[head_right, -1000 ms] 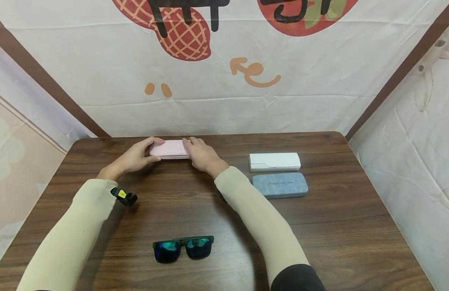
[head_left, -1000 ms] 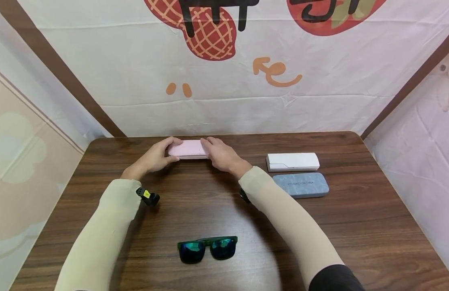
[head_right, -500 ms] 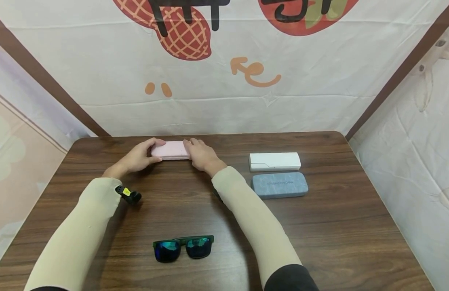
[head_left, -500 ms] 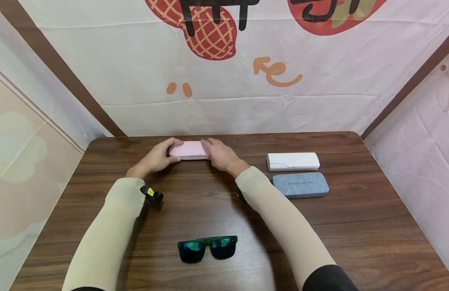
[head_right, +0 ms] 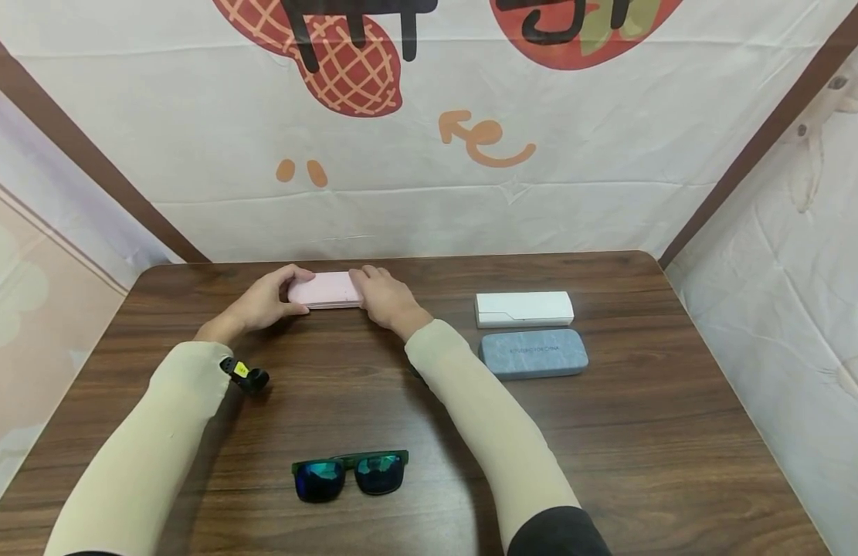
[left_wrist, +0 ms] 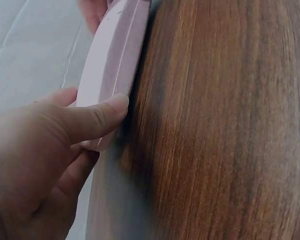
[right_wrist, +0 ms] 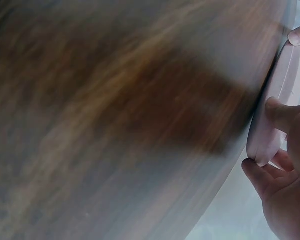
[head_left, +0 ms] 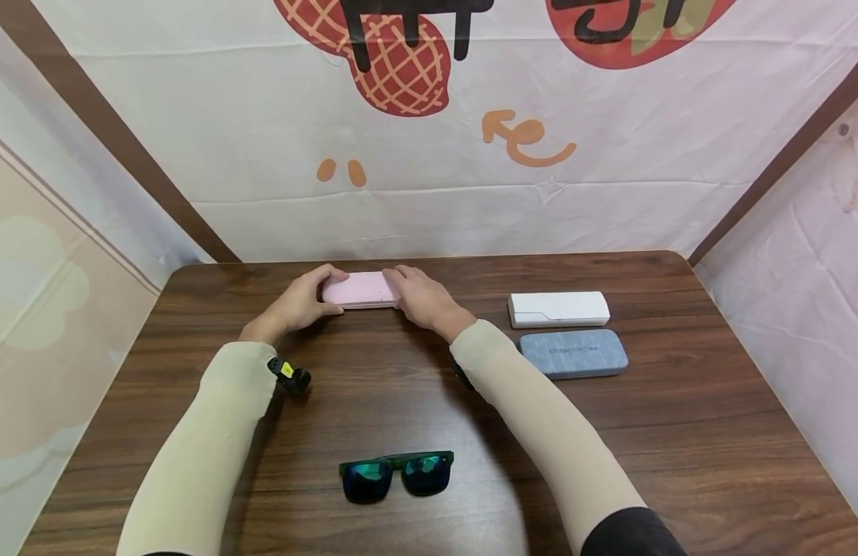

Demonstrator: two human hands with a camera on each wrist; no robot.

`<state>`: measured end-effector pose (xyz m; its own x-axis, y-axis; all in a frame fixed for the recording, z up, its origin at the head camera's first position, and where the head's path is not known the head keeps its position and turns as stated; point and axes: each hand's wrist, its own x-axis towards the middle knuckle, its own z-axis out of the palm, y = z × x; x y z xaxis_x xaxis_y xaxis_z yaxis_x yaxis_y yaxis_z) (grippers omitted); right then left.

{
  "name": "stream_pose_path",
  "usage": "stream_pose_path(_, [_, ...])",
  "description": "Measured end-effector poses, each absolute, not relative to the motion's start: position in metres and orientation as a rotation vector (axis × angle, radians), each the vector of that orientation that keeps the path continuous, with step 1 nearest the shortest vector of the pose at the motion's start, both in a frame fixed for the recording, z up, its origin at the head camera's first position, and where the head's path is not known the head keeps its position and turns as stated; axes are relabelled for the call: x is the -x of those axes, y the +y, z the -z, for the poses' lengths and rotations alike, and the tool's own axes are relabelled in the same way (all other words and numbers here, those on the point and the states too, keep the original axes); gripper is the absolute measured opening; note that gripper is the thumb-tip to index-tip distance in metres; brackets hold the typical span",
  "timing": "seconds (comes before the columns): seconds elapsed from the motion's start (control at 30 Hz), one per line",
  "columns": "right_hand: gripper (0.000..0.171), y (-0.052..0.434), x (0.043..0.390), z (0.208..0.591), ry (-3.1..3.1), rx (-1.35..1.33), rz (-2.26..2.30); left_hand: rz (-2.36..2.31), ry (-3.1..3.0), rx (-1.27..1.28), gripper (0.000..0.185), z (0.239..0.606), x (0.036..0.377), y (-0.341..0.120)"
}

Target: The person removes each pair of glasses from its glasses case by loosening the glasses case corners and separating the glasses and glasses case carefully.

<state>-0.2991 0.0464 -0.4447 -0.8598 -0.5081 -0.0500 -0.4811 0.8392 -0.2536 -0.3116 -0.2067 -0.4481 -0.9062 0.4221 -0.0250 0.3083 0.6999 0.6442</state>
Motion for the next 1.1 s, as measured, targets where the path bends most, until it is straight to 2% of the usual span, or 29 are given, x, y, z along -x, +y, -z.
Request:
stream_pose_path(0.57, [0.060, 0.049, 0.299, 0.445, 2.921, 0.786, 0.332, -0.944, 2.738, -0.587, 0.053, 0.436, 0.311, -0.197])
stream_pose_path(0.87, [0.072, 0.044, 0.295, 0.444, 2.869, 0.756, 0.307, -0.955, 2.740, -0.585, 0.053, 0.435, 0.310, -0.198])
stream_pose_path(1.1, [0.075, 0.046, 0.294, 0.441, 2.869, 0.747, 0.278, -0.947, 2.759, -0.588, 0.057, 0.435, 0.310, -0.200])
